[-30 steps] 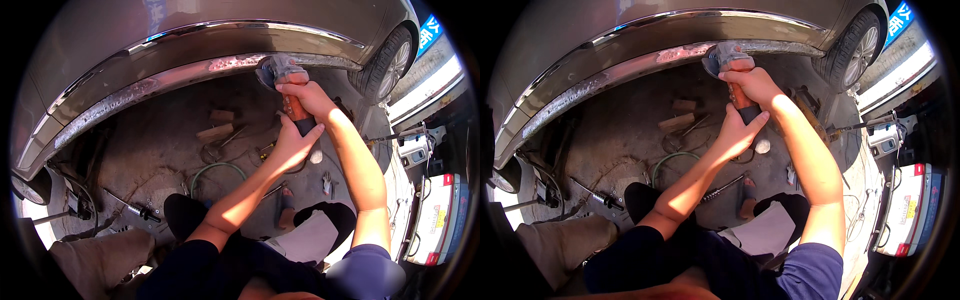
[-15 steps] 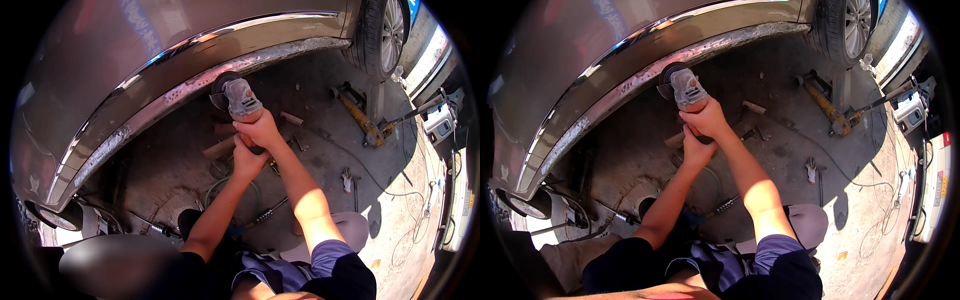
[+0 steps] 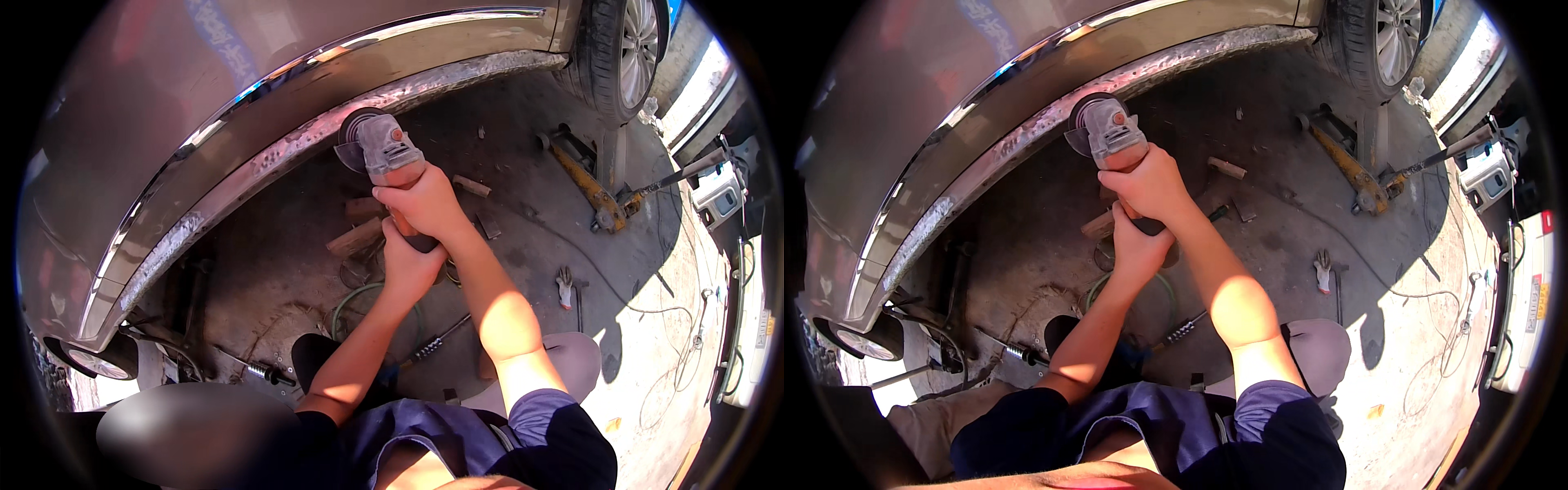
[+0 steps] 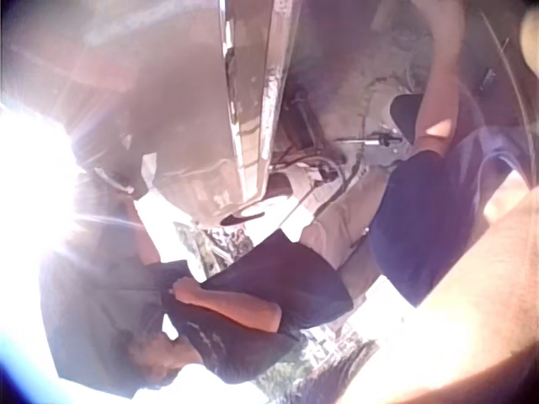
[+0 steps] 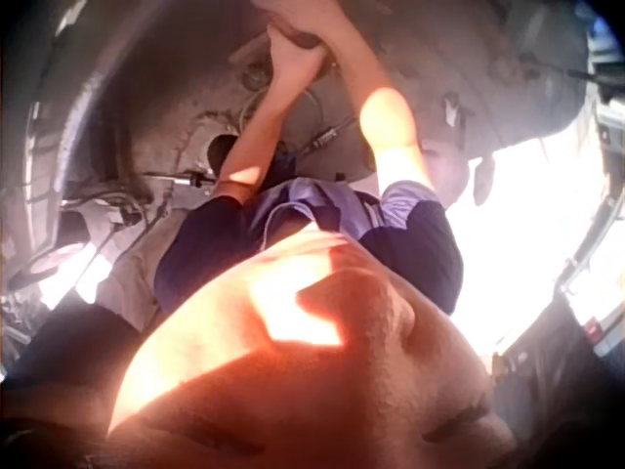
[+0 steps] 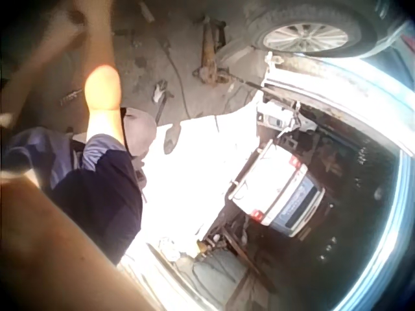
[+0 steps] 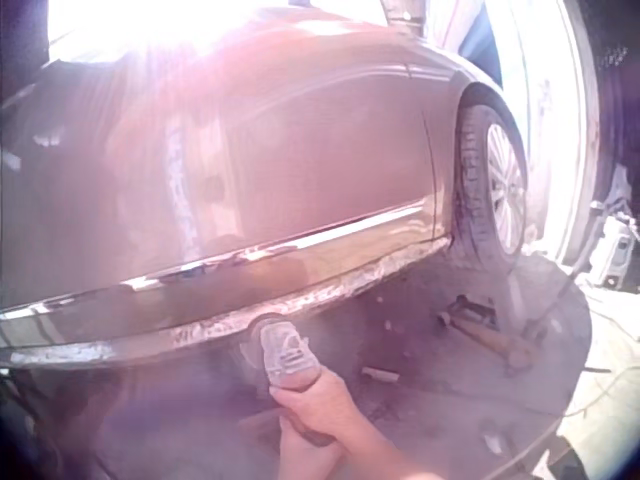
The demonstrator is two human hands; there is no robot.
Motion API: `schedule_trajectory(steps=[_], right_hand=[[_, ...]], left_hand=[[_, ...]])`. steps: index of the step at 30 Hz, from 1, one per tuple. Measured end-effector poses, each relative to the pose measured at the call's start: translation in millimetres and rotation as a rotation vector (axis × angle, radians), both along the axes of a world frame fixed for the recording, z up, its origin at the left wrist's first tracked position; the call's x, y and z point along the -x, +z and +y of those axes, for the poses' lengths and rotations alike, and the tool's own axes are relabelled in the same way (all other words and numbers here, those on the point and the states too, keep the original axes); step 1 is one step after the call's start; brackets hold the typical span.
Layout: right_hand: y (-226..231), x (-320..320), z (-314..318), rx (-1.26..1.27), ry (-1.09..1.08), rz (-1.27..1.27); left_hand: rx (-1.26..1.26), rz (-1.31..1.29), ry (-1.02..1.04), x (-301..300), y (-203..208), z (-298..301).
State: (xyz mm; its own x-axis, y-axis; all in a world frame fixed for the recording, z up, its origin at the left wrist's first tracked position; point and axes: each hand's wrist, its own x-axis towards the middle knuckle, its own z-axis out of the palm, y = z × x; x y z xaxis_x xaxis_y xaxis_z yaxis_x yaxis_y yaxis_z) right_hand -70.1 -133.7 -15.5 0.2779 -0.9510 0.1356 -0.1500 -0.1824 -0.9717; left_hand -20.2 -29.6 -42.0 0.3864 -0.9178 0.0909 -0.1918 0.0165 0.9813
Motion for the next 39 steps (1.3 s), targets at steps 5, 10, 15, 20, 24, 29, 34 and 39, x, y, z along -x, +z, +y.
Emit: schedule_trajectory(steps=[5,10,15,20,24,29,34,39], right_hand=[[8,36,-24,-0.188,0.026,-0.271],[-5,8,1,0.008,0.146,-0.024],[-1,47,-43,-0.097,0.054,-0.276],[7,57,-64,-0.126,-0.012,-0.357],[-32,-8,-1,0.014,0.128,-0.211],[-57,-72,52,-0.138,0.220,-0.169],[-49,-38,61,-0.085,0.186,-0.389],[-50,-58,51,-0.078,0.249,-0.539]], left_hand=[[-0.128,-0.023,-0.108,18,4,-31],[0.049,0.040,0.092,17,-11,2],[-0.035,-0.074,-0.097,29,7,-48],[-0.041,-0.106,-0.190,19,2,-83],[-0.002,-0.015,0.058,-16,-34,-7],[-0.152,-0.095,0.209,-65,-46,59],[0.016,-0.094,0.002,-64,-54,51],[0.042,-0.202,0.022,-87,-57,40]])
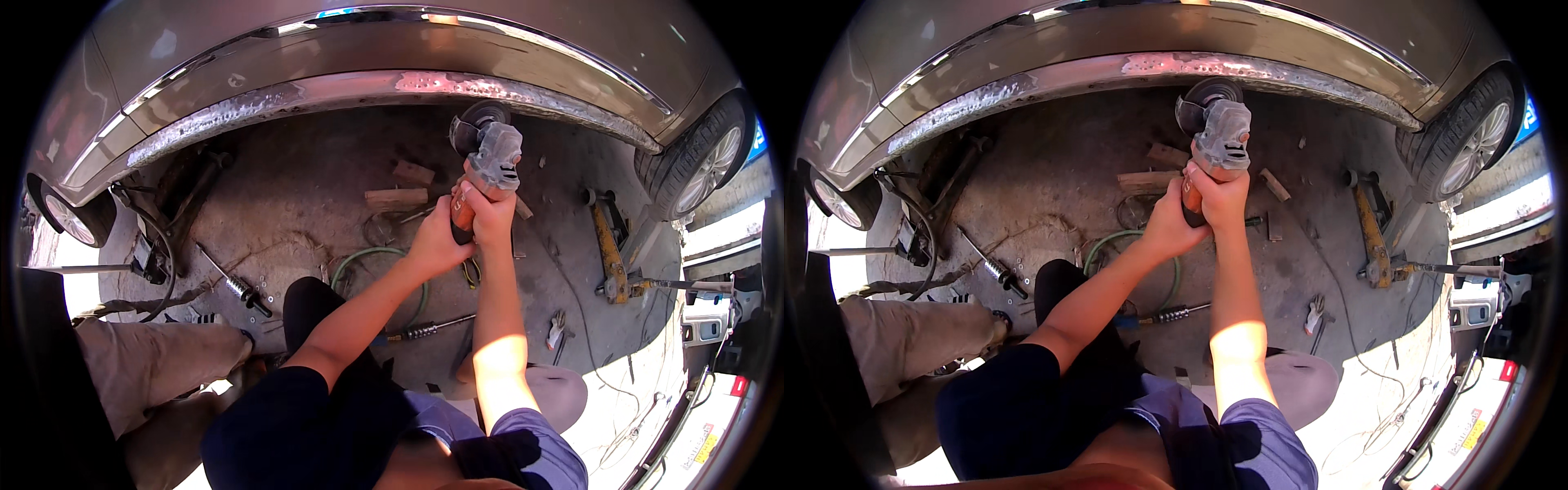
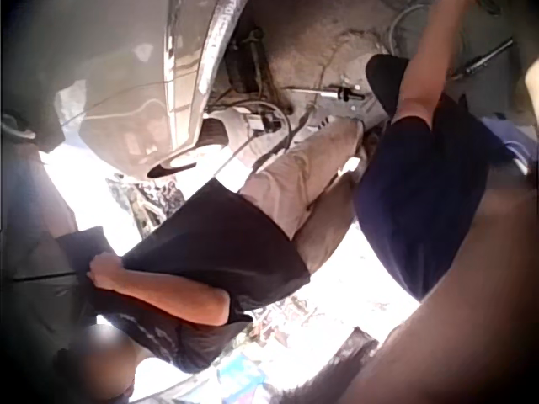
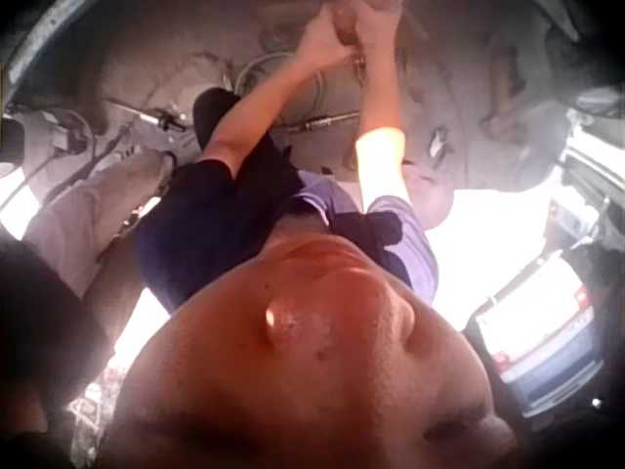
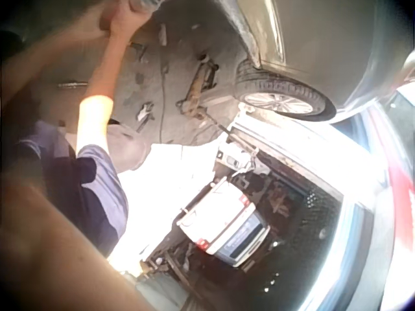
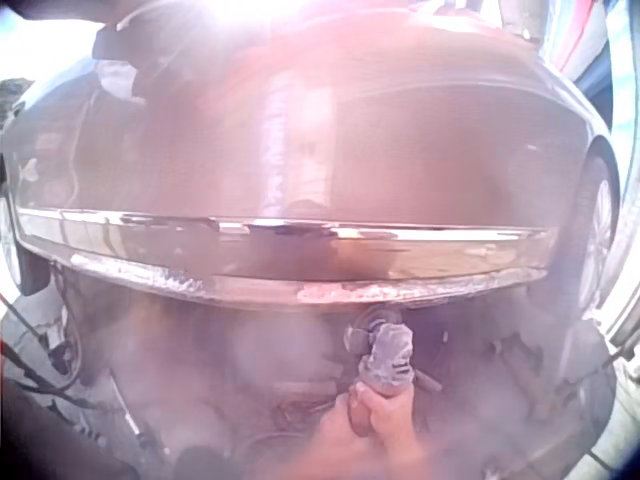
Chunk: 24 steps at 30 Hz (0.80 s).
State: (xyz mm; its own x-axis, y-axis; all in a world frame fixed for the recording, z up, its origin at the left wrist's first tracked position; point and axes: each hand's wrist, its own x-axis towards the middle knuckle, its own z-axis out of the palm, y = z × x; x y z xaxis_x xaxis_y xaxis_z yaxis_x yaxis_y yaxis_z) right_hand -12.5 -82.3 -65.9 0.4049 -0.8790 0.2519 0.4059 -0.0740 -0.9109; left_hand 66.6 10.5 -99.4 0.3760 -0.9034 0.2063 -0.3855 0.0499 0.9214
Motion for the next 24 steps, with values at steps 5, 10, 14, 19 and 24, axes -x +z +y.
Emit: schedule_trajectory(steps=[5,10,14,19,24], right_hand=[[-37,-68,10,0.096,0.106,0.129],[-88,-91,18,-0.030,0.181,0.296],[-111,-75,14,-0.205,0.279,-0.041],[-75,-84,-3,-0.320,0.196,-0.592],[-88,-100,10,-0.414,0.203,-0.901]], left_hand=[[0.020,0.111,0.178,-45,-29,22],[0.025,0.031,0.330,-39,-89,41],[-0.126,-0.104,0.289,-42,-89,40],[-0.141,-0.619,0.201,-80,-30,4],[-0.254,-0.865,0.308,-70,-11,18]])
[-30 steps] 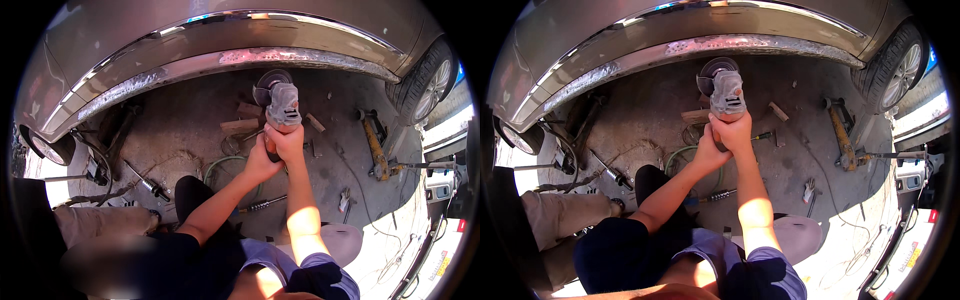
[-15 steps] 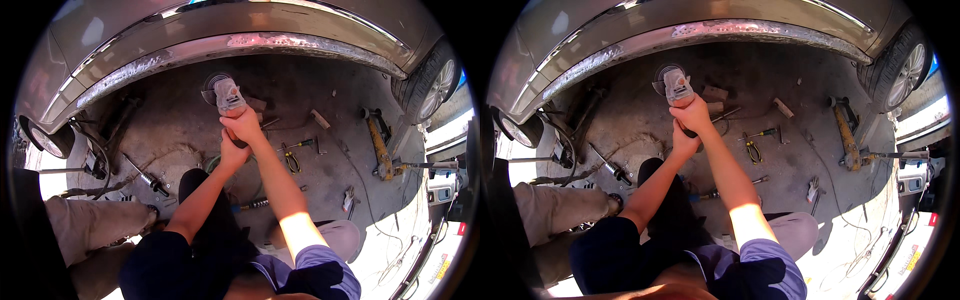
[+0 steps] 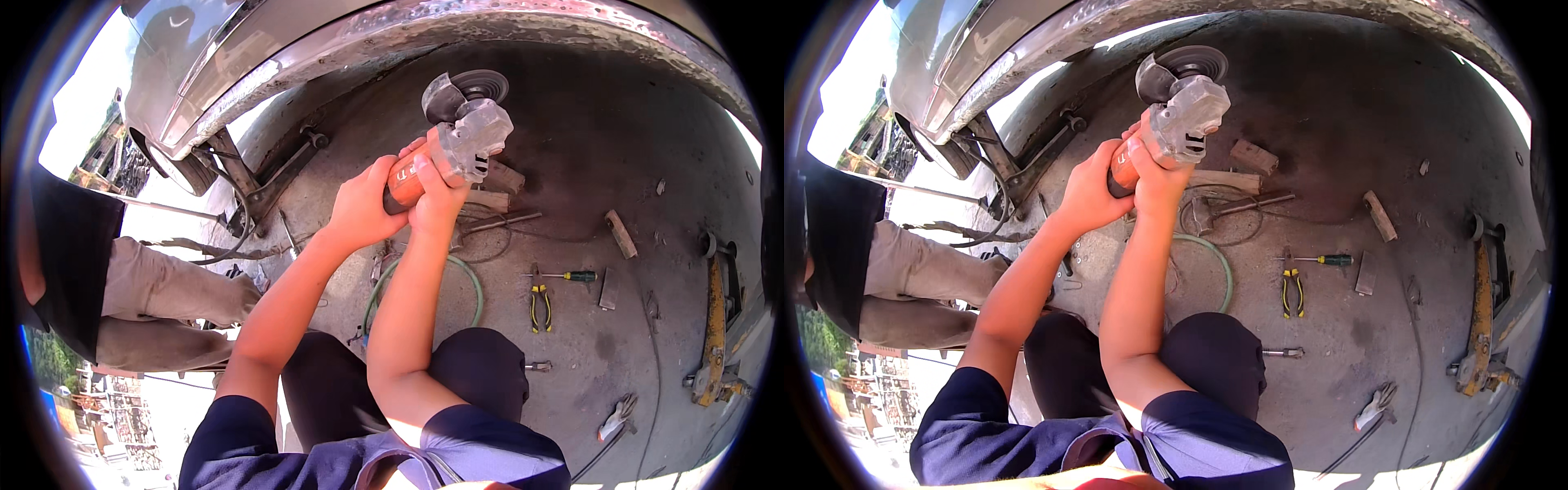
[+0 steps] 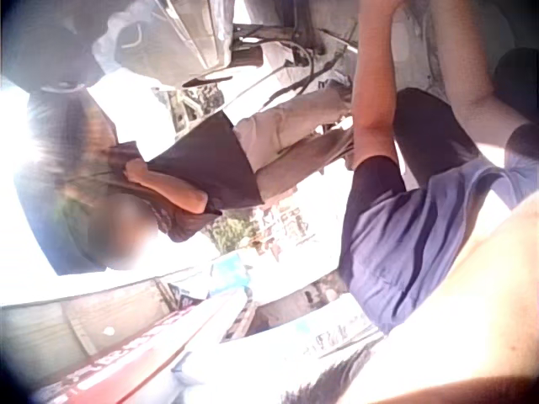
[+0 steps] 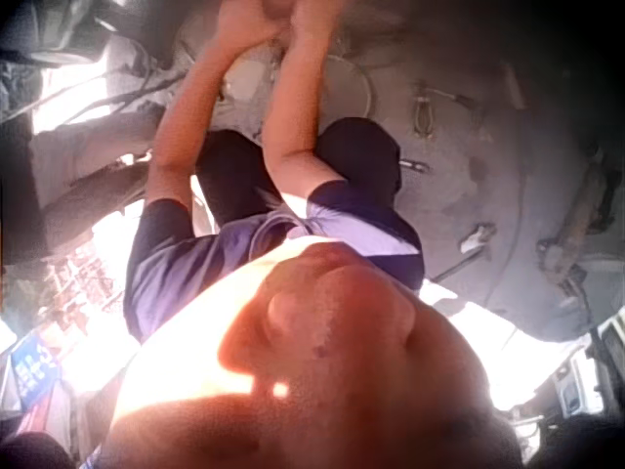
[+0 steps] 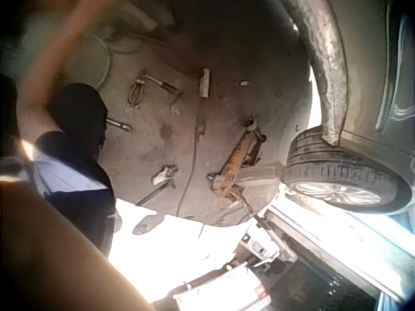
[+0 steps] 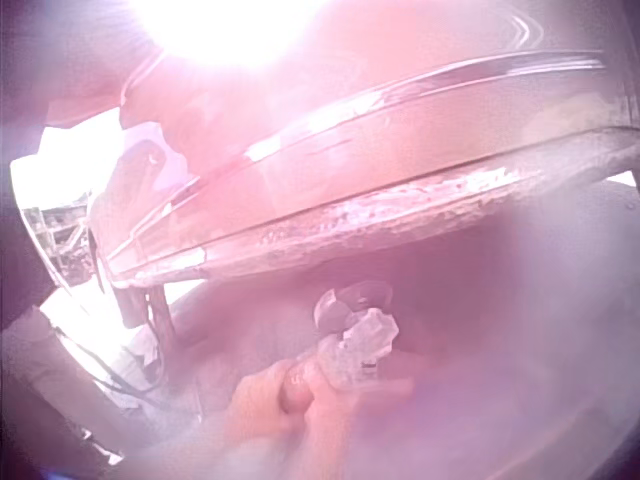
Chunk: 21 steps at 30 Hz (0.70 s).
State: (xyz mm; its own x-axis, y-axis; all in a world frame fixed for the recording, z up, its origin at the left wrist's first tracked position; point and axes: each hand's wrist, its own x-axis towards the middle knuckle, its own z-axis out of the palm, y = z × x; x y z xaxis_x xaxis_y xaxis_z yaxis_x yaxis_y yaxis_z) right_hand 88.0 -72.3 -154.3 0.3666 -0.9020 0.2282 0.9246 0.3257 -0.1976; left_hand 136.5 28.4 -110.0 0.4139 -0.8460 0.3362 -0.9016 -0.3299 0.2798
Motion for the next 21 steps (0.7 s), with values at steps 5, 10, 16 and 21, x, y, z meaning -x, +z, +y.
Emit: schedule_trajectory(steps=[5,10,16,21], right_hand=[[8,-11,25,0.016,0.066,-0.050],[21,-9,22,-0.018,0.064,-0.166],[24,-4,-20,0.132,0.053,-0.124],[24,-22,-27,0.216,0.005,-0.124]], left_hand=[[0.012,-0.135,0.130,9,19,25],[0.051,-0.291,0.115,16,38,19],[0.153,-0.284,0.036,4,30,-8],[0.246,-0.231,0.096,-12,15,-19]])
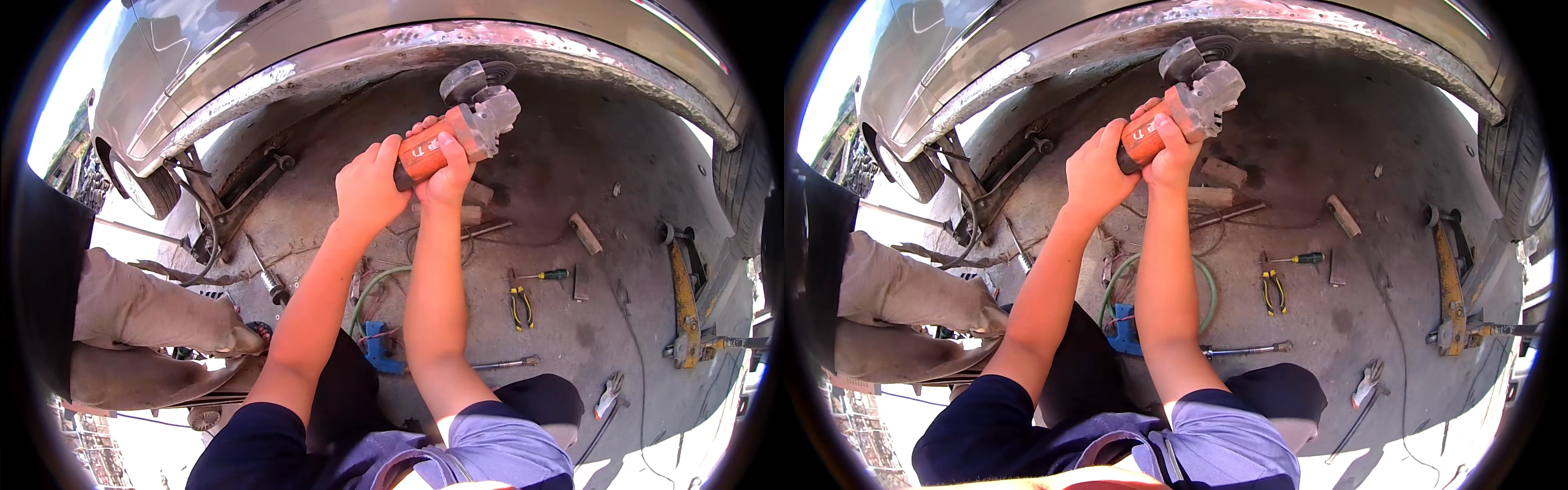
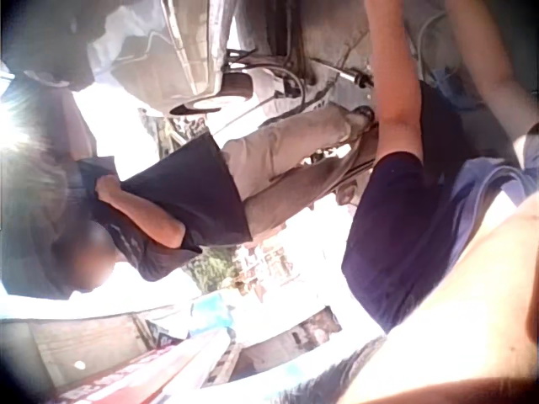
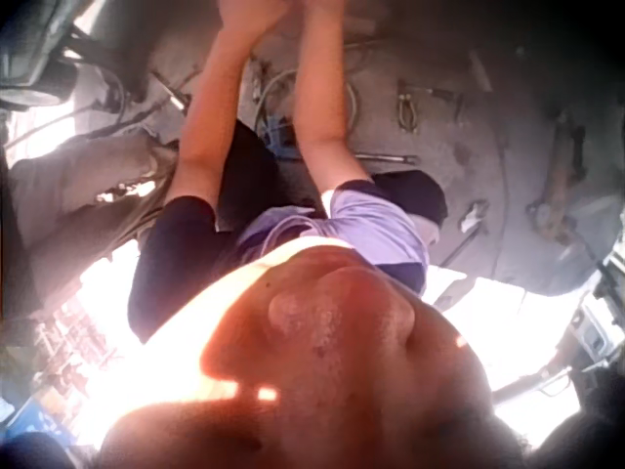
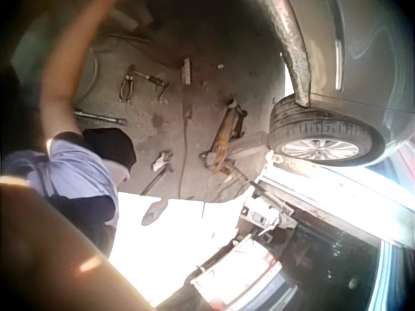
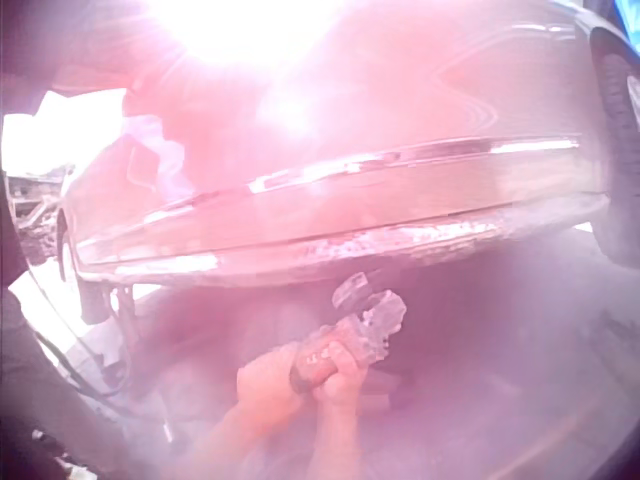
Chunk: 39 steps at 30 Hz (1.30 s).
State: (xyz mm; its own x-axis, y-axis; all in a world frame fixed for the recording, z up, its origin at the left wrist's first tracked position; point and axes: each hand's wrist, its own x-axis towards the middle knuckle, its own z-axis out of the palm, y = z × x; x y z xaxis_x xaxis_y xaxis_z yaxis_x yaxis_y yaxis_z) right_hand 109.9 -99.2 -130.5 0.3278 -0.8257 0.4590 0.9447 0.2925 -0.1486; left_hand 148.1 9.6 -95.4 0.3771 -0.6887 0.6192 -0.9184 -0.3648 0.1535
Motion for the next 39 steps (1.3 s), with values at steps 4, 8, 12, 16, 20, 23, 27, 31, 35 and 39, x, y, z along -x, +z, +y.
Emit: schedule_trajectory(steps=[4,8,12,16,20,23,27,31,35,39], right_hand=[[4,-25,21,-0.022,0.001,0.013],[6,-39,27,-0.044,0.000,-0.029],[7,-31,10,-0.051,-0.023,-0.074],[0,-28,4,0.005,-0.035,-0.010],[-10,-44,23,0.147,0.017,0.120],[-12,-35,16,0.053,-0.035,0.101],[-5,-23,-6,-0.035,-0.037,0.003],[-16,-30,11,0.178,-0.076,0.194],[-9,-18,11,0.119,-0.100,0.110],[-7,-14,4,-0.003,-0.059,0.029]], left_hand=[[0.058,0.087,0.022,-25,-13,18],[0.061,0.009,0.012,-40,2,19],[0.056,-0.047,-0.059,-29,9,5],[0.064,-0.030,-0.012,-29,-4,-1],[0.125,0.035,0.071,-37,-31,13],[0.102,0.004,0.041,-34,-21,13],[0.081,-0.091,-0.047,-21,2,-9],[0.184,0.154,0.023,-27,-38,10],[0.161,0.065,-0.018,-16,-19,14],[0.111,0.065,-0.021,-11,-12,0]])
